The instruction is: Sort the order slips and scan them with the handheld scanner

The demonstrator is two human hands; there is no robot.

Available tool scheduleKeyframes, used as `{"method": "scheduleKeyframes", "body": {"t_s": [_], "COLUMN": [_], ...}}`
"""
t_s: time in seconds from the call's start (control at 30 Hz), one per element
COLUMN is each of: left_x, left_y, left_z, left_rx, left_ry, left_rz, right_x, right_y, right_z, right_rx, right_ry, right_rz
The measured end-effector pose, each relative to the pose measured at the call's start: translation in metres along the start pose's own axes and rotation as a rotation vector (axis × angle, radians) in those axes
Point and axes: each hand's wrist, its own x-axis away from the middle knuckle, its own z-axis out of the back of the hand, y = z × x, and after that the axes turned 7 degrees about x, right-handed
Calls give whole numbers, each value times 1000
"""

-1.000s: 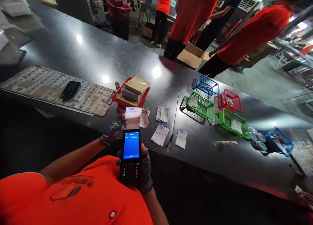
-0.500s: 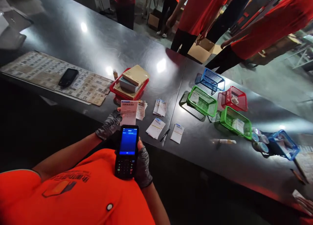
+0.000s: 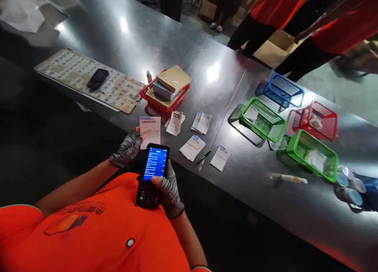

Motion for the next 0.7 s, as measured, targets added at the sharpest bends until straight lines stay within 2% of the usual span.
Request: {"method": "scheduleKeyframes", "body": {"t_s": [0.13,0.27,0.4,0.53,0.63,0.7], "left_x": [6,7,-2,-30,-65,-89], "left_y": [-2,1,2,-7,-16,-20], "left_z": [8,16,27,41,49,55], "left_rx": [67,102,103,-109,-266,-414], "left_ry": [5,23,29,36,20,-31], "left_rz": [2,-24,16,29,42,46], "right_x": [-1,-4,-12,-24,-35,-44], "right_y": [0,2,5,6,8,11], "right_z": [0,0,5,4,-5,-13], "right_rx": [10,-106,-135,-109,-148,-181], "right_ry": [-11,-59,-115,-137,-101,-76], "right_rz": [-41,-172,-296,-299,-291,-290]}}
